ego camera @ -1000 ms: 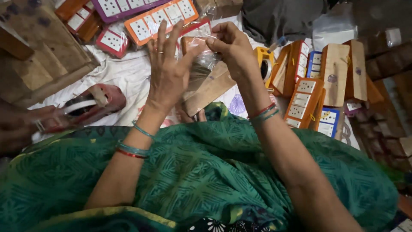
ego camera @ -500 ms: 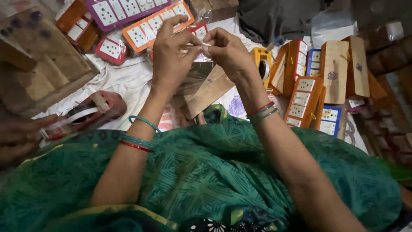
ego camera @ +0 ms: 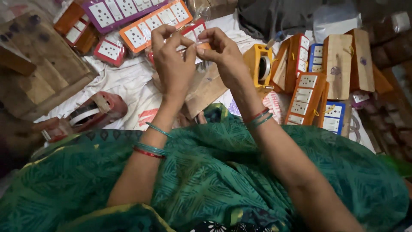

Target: The person sits on the floor and wraps wooden electrical socket boards in clear plastic film. They use a handheld tape dispenser to apply tape to seal the plastic around each board, then place the finished items into a pile.

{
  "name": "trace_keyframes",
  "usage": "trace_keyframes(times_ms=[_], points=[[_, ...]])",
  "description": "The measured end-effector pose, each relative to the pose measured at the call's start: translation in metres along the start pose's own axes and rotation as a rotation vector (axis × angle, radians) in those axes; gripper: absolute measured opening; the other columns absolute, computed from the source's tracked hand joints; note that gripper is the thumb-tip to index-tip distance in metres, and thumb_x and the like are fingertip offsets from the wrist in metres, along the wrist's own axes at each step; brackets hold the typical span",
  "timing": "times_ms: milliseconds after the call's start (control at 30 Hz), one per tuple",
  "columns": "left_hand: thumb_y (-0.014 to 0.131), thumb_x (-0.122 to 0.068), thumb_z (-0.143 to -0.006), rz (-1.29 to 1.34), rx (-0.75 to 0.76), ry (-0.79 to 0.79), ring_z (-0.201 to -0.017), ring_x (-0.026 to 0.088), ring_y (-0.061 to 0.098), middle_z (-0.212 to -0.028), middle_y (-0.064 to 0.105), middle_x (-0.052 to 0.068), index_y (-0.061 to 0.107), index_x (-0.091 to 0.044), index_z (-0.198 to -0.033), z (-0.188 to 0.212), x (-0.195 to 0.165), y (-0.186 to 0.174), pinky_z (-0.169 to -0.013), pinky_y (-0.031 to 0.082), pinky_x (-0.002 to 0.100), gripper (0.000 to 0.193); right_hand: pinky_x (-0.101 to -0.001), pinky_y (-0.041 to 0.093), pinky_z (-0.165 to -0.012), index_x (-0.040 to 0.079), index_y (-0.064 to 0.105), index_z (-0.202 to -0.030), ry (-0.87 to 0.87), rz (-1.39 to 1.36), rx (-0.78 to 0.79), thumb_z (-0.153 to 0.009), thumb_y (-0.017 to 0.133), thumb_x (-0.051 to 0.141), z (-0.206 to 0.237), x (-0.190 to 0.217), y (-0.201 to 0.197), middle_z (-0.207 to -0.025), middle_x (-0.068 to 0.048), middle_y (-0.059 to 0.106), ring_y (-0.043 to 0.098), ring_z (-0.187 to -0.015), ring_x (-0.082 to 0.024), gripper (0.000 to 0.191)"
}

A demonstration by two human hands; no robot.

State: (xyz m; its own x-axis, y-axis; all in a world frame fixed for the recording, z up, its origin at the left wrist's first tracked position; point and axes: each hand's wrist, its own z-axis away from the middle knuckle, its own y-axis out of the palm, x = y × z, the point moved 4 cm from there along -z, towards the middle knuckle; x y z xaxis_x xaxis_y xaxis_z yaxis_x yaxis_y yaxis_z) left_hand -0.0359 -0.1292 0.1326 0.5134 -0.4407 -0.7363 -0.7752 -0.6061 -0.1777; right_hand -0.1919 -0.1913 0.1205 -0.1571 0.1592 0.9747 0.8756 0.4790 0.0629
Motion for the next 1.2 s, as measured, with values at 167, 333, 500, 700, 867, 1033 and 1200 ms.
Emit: trace_keyframes(times_ms=[167, 333, 500, 700, 867, 1033, 1200], points=[[0.090, -0.022, -0.076, 0.083, 0.008, -0.181, -0.107, 0.028, 0.060, -0.115, 0.059, 0.014, 0.065, 0.005, -0.111, -0.005, 0.032, -0.006, -0.089, 0.051, 0.041, 0.051, -0.0292, 0.055, -0.095, 0.003, 0.057, -0.131, -0.040, -0.016, -0.098, -0.089, 0.076, 0.004, -0.002, -0.004, 0.002, -0.123, -0.008, 0.065, 0.063, -0.108, -0.014, 0.046], [0.078, -0.032, -0.092, 0.265, 0.375, -0.633, -0.066, 0.012, 0.055, -0.074, 0.063, 0.010, 0.083, -0.001, -0.102, 0.000, 0.047, 0.005, -0.066, 0.044, 0.033, 0.033, -0.0288, 0.054, -0.091, 0.003, 0.057, -0.132, -0.025, -0.020, -0.107, -0.091, 0.075, 0.004, -0.002, -0.003, 0.002, -0.125, -0.010, 0.066, 0.063, -0.102, -0.014, 0.045], [0.079, -0.021, -0.086, 0.074, 0.224, -0.217, -0.069, 0.012, 0.070, -0.082, 0.073, 0.002, 0.086, -0.010, -0.099, -0.026, -0.015, -0.013, -0.065, 0.053, 0.027, 0.018, -0.0285, 0.055, -0.089, 0.002, 0.057, -0.130, -0.013, -0.013, -0.106, -0.090, 0.075, 0.003, -0.004, -0.005, -0.003, -0.122, -0.009, 0.065, 0.064, -0.102, -0.014, 0.044], [0.080, -0.019, -0.093, 0.278, 0.324, 0.016, -0.110, 0.020, 0.073, -0.118, 0.074, 0.011, 0.069, -0.009, -0.124, -0.038, -0.061, -0.037, -0.094, 0.056, 0.030, 0.035, -0.0297, 0.056, -0.087, 0.001, 0.062, -0.126, -0.031, -0.011, -0.123, -0.087, 0.074, 0.003, -0.005, -0.011, -0.006, -0.112, -0.008, 0.067, 0.066, -0.100, -0.017, 0.041], [0.086, -0.018, -0.088, 0.058, 0.273, 0.069, -0.120, 0.033, 0.067, -0.136, 0.063, 0.025, 0.028, -0.009, -0.159, -0.026, -0.018, -0.024, -0.098, 0.054, 0.037, 0.092, -0.0283, 0.054, -0.089, 0.000, 0.063, -0.126, -0.007, 0.036, -0.088, -0.088, 0.072, 0.004, -0.006, -0.007, -0.007, -0.115, -0.003, 0.068, 0.064, -0.102, -0.013, 0.040], [0.077, -0.011, -0.084, 0.305, 0.314, -0.609, -0.100, 0.029, 0.070, -0.136, 0.064, 0.022, 0.002, -0.018, -0.164, 0.011, 0.042, 0.006, -0.084, 0.058, 0.036, 0.110, -0.0271, 0.052, -0.084, -0.001, 0.070, -0.122, 0.118, 0.010, -0.041, -0.086, 0.067, 0.002, -0.010, -0.004, -0.005, -0.105, -0.003, 0.072, 0.065, -0.092, -0.012, 0.036], [0.072, 0.000, -0.085, 0.437, 0.288, -0.430, -0.110, 0.020, 0.070, -0.142, 0.059, 0.025, 0.003, -0.026, -0.167, 0.010, 0.034, 0.002, -0.089, 0.060, 0.031, 0.110, -0.0245, 0.043, -0.074, -0.001, 0.076, -0.103, 0.124, 0.041, 0.013, -0.086, 0.064, -0.001, -0.012, -0.003, -0.003, -0.093, -0.004, 0.069, 0.056, -0.082, -0.010, 0.021]])
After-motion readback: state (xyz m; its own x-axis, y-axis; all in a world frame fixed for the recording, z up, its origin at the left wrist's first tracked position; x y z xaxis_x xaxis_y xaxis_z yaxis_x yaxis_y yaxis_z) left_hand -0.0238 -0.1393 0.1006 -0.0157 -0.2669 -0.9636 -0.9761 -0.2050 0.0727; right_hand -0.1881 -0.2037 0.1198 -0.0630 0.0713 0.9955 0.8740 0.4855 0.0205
